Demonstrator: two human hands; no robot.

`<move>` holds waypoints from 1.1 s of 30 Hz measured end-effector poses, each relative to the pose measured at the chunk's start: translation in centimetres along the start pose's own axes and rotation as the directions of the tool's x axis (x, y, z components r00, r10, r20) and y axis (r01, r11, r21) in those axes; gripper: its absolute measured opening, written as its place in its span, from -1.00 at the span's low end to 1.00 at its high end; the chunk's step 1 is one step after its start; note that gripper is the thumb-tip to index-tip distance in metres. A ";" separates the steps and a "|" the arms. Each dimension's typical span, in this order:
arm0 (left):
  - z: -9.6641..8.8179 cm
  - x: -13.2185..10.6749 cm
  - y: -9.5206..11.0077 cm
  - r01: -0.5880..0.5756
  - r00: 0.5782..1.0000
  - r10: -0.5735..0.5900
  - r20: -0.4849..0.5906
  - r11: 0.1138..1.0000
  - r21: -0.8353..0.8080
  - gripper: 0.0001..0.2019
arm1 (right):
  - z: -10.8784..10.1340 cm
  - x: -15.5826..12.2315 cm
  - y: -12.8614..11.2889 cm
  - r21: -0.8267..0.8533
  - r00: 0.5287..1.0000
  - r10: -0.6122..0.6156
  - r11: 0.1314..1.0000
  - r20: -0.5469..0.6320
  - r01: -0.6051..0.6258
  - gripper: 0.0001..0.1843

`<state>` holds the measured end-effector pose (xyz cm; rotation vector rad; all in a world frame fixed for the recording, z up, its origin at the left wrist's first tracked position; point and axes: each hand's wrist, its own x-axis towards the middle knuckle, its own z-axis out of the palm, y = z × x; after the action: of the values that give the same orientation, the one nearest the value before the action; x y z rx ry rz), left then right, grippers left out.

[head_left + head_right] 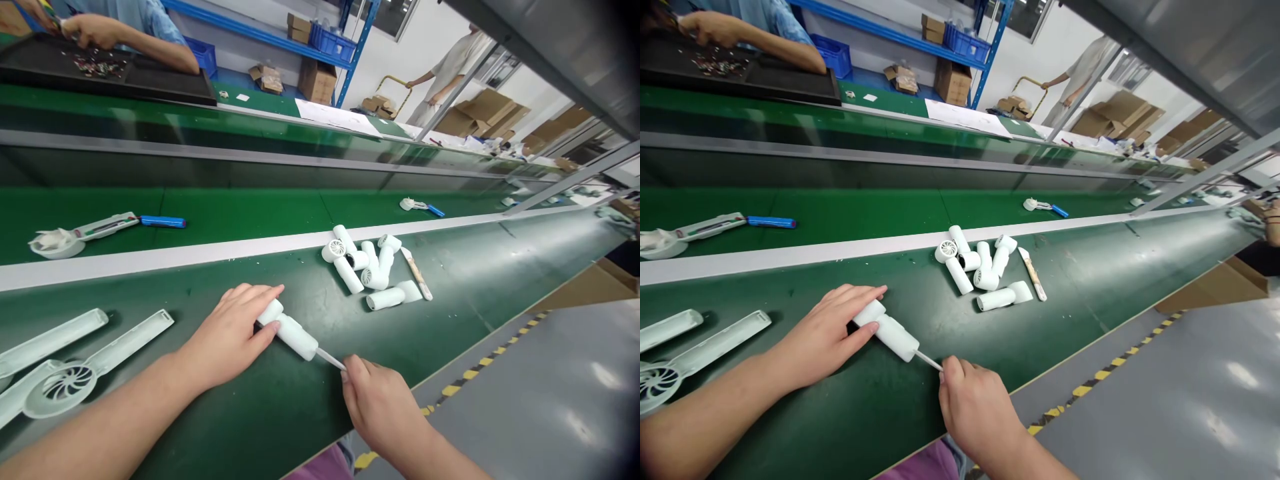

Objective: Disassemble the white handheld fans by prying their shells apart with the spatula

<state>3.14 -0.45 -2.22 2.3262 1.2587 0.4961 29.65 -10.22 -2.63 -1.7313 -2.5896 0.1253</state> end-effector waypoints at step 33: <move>1.3 -0.7 0.0 -0.083 0.997 0.083 0.008 0.982 0.167 -0.43 | -9.3 10.0 -4.5 -0.234 0.618 -0.310 0.732 0.723 0.640 -0.68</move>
<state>3.39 -1.29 -3.37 2.5266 1.2495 0.4305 22.28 -2.19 6.74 -1.0446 -3.8145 0.0817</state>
